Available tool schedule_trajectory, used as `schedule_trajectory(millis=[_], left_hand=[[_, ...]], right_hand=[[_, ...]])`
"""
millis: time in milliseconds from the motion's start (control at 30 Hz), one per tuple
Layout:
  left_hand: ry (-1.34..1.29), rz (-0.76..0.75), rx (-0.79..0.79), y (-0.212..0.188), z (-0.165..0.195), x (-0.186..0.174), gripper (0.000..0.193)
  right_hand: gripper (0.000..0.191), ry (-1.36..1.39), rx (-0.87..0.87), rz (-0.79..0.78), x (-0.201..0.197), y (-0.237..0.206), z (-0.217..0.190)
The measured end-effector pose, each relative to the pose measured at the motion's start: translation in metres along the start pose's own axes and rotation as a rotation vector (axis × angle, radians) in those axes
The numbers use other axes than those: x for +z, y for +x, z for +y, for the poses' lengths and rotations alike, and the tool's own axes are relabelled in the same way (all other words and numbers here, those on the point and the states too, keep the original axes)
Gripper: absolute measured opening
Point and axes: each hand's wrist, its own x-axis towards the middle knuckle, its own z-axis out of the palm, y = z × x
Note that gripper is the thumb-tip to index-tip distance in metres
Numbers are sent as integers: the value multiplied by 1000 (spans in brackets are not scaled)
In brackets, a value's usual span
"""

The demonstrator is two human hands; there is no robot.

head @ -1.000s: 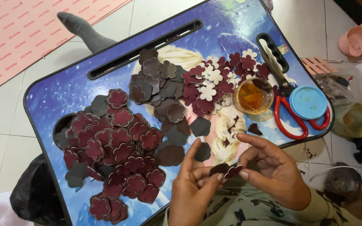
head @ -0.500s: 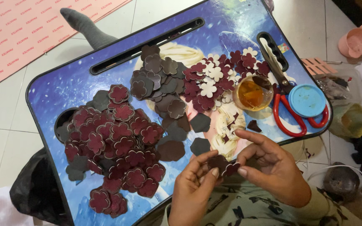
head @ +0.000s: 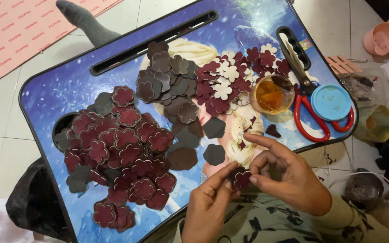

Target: The person sits on the floor with a lap desk covered in flower-shaped fabric cutouts and sorts them by color, picking individual pieces and stacking dark brown, maroon, and white cutouts into separate piles on the desk. A pair of scissors and a small container of glue sit on the desk but are not used.

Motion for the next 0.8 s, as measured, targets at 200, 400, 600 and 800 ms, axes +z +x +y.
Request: schedule_trajectory(millis=[200, 400, 600, 800], left_hand=[[48, -2, 42, -1, 3, 1, 46], [18, -10, 40, -2, 9, 1, 57], [-14, -36, 55, -2, 6, 1, 67], [-74, -16, 87, -4, 6, 4, 72]], right_hand=[[83, -8, -16, -1, 3, 2, 0], [85, -36, -13, 1, 5, 5, -3], [84, -37, 14, 26, 8, 6, -5], [85, -51, -4, 23, 9, 6, -5]])
